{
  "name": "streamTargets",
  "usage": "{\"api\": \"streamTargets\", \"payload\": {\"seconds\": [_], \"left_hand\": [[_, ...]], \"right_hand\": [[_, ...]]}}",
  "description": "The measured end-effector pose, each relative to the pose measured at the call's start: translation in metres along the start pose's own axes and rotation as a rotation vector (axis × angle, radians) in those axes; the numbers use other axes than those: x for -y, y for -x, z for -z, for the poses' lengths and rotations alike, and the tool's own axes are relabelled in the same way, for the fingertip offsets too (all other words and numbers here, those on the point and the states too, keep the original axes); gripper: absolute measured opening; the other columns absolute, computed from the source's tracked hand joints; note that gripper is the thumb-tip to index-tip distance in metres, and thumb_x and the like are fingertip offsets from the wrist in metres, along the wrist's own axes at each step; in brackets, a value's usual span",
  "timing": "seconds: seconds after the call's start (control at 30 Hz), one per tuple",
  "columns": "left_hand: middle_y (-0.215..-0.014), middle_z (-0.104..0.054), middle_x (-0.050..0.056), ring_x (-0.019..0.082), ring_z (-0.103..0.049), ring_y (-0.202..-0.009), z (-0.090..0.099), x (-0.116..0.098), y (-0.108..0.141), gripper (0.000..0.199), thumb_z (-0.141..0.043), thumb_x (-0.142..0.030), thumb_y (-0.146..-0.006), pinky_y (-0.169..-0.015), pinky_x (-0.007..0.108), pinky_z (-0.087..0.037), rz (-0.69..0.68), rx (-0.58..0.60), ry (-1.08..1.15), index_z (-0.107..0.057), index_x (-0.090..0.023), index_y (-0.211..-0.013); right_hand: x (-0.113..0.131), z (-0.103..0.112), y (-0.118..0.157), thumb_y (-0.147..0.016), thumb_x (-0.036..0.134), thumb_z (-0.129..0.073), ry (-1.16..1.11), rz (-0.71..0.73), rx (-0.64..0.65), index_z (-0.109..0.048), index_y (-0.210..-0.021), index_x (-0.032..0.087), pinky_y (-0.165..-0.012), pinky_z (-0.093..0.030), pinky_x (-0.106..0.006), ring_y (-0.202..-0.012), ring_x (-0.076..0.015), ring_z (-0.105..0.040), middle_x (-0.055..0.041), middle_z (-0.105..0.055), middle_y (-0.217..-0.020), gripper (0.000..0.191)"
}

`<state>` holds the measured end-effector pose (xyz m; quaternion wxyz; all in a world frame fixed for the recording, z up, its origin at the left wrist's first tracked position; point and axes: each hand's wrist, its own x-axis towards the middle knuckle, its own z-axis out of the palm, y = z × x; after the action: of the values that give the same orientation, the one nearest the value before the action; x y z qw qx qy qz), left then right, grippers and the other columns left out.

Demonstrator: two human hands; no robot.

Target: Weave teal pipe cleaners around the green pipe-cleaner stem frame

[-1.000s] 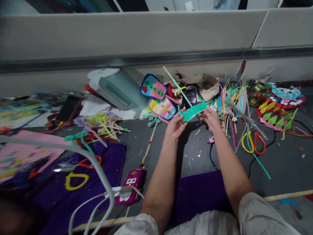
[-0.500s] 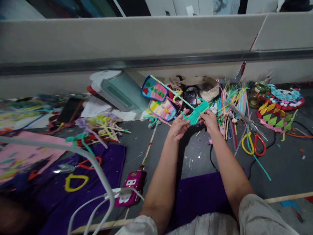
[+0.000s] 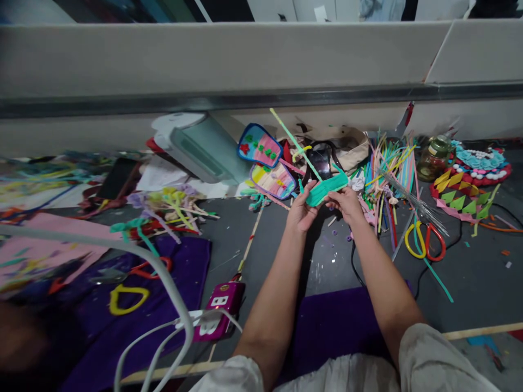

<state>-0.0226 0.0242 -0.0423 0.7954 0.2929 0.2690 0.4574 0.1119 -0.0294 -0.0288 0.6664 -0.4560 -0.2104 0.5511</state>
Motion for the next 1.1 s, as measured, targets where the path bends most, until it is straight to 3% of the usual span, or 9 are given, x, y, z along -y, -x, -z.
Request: {"api": "streamTargets", "payload": {"seconds": [0.17, 0.27, 0.37, 0.47, 0.67, 0.9, 1.1], "left_hand": [[-0.104, -0.077, 0.008, 0.019, -0.074, -0.090, 0.003, 0.004, -0.007, 0.033, -0.075, -0.021, -0.081, -0.080, 0.029, -0.061, 0.025, -0.115, -0.035, -0.070, -0.016, -0.113], [-0.098, -0.078, 0.007, 0.016, -0.074, -0.081, 0.002, 0.003, -0.006, 0.032, -0.074, -0.019, -0.081, -0.072, 0.024, -0.060, 0.026, -0.125, -0.005, -0.071, -0.016, -0.112], [-0.100, -0.078, 0.008, 0.016, -0.074, -0.080, -0.001, 0.004, -0.003, 0.028, -0.069, -0.028, -0.088, -0.068, 0.022, -0.059, 0.034, -0.095, 0.078, -0.071, -0.016, -0.114], [-0.104, -0.078, 0.008, 0.016, -0.074, -0.083, -0.004, 0.006, 0.000, 0.035, -0.066, -0.031, -0.091, -0.074, 0.025, -0.060, 0.046, -0.050, 0.105, -0.068, -0.018, -0.123], [-0.104, -0.078, 0.007, 0.020, -0.075, -0.097, -0.006, 0.012, -0.002, 0.037, -0.070, -0.026, -0.089, -0.095, 0.033, -0.058, 0.026, -0.058, 0.080, -0.066, -0.019, -0.125], [-0.097, -0.079, 0.005, 0.020, -0.075, -0.095, -0.002, 0.018, -0.010, 0.026, -0.076, -0.016, -0.081, -0.094, 0.033, -0.057, -0.016, -0.164, 0.048, -0.072, -0.019, -0.106], [-0.094, -0.079, 0.006, 0.019, -0.075, -0.087, -0.009, 0.015, -0.004, 0.035, -0.082, -0.016, -0.072, -0.093, 0.035, -0.057, -0.048, -0.151, 0.041, -0.072, -0.016, -0.106]], "right_hand": [[-0.001, -0.005, 0.003, -0.061, 0.017, -0.086, -0.006, -0.001, 0.015, -0.066, -0.073, 0.017, -0.054, -0.060, -0.016, -0.058, -0.0094, -0.068, 0.0025, -0.072, -0.063, 0.024], [-0.002, -0.008, 0.005, -0.060, 0.017, -0.087, -0.031, 0.003, 0.026, -0.067, -0.071, 0.017, -0.057, -0.061, -0.017, -0.058, -0.0094, -0.069, 0.0023, -0.072, -0.062, 0.023], [-0.002, -0.009, 0.006, -0.060, 0.019, -0.087, -0.058, 0.009, 0.052, -0.070, -0.073, 0.016, -0.060, -0.062, -0.018, -0.059, -0.0095, -0.069, 0.0014, -0.073, -0.064, 0.022], [0.000, -0.007, 0.006, -0.059, 0.023, -0.088, -0.035, -0.004, 0.050, -0.070, -0.077, 0.016, -0.053, -0.059, -0.017, -0.058, -0.0094, -0.067, 0.0011, -0.074, -0.068, 0.026], [0.002, -0.004, 0.001, -0.059, 0.036, -0.088, -0.013, 0.088, -0.142, -0.066, -0.076, 0.018, -0.040, -0.044, -0.014, -0.051, -0.0060, -0.058, 0.0055, -0.068, -0.064, 0.033], [-0.004, -0.005, -0.002, -0.056, 0.041, -0.087, 0.041, 0.141, -0.167, -0.065, -0.070, 0.017, -0.039, -0.037, -0.017, -0.041, -0.0048, -0.049, 0.0061, -0.062, -0.052, 0.035], [0.003, -0.008, 0.003, -0.053, 0.041, -0.087, -0.025, 0.169, -0.171, -0.065, -0.076, 0.019, -0.041, -0.037, -0.017, -0.052, -0.0062, -0.053, 0.0056, -0.067, -0.064, 0.039]]}}
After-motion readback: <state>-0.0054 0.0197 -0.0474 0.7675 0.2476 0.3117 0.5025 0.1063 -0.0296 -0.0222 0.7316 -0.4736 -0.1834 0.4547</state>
